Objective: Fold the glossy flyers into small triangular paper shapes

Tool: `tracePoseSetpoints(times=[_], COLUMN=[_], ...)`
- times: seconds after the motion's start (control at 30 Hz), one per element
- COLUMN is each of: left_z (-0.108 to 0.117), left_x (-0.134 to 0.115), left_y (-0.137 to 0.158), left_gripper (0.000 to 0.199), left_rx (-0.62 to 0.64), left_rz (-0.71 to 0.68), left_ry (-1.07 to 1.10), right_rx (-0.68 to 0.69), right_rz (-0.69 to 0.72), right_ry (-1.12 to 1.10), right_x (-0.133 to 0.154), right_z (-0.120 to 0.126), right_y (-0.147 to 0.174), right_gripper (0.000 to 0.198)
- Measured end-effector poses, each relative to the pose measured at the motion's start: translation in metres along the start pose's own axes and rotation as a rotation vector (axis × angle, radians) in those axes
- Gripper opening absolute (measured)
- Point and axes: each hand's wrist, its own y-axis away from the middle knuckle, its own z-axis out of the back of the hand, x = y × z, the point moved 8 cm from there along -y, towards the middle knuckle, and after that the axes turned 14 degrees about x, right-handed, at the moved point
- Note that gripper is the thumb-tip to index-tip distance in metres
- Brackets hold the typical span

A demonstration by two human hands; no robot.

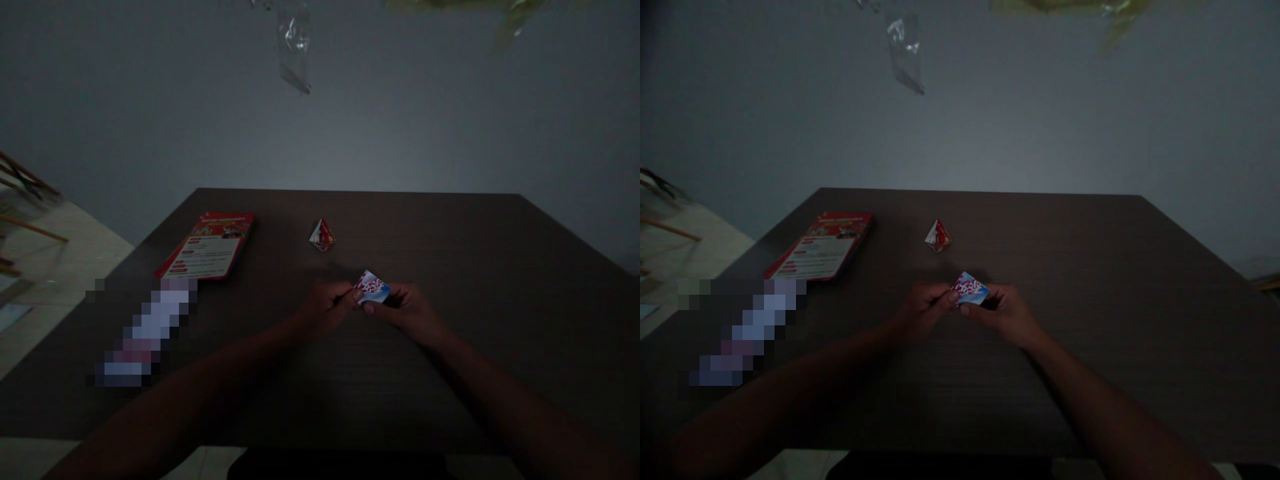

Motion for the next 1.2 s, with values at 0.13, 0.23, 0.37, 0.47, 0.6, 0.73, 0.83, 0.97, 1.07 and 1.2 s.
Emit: tracePoseSetpoints(times=[0.13,0.23,0.37,0.47,0.6,0.73,0.83,0.97,1.07,1.2], left_z=[0.001,-0.002,-0.005,-0.005,-0.006,-0.009,-0.014,-0.015,-0.015,-0.019], left_x=[0.001,0.002,0.004,0.005,0.006,0.003,-0.001,-0.004,-0.001,0.002], left_y=[0.001,0.000,-0.001,-0.002,-0.002,-0.002,-0.002,-0.002,-0.002,-0.001], left_gripper=[0.038,0.038,0.038,0.038,0.037,0.037,0.038,0.038,0.039,0.039], left_rx=[0.029,0.081,0.116,0.119,0.125,0.175,0.227,0.239,0.246,0.285], left_rz=[0.008,0.025,0.049,0.054,0.055,0.043,0.027,0.029,0.061,0.067], left_ry=[0.077,0.105,0.110,0.114,0.129,0.087,0.096,0.159,0.184,0.196], right_rx=[-0.082,-0.130,-0.138,-0.151,-0.130,-0.135,-0.146,-0.167,-0.163,-0.134], right_rz=[-0.010,-0.027,-0.010,-0.010,-0.026,-0.015,0.002,0.021,0.010,-0.009], right_ry=[0.035,0.103,0.176,0.199,0.164,0.132,0.151,0.192,0.162,0.196], right_x=[0.002,0.003,0.006,0.009,0.009,0.006,0.007,0.013,0.011,0.007], right_z=[0.009,0.015,0.015,0.015,0.012,0.013,0.014,0.013,0.013,0.012], right_y=[0.002,0.004,0.006,0.007,0.005,0.005,0.006,0.008,0.007,0.006], right_gripper=[0.025,0.028,0.030,0.032,0.033,0.030,0.031,0.032,0.030,0.030])
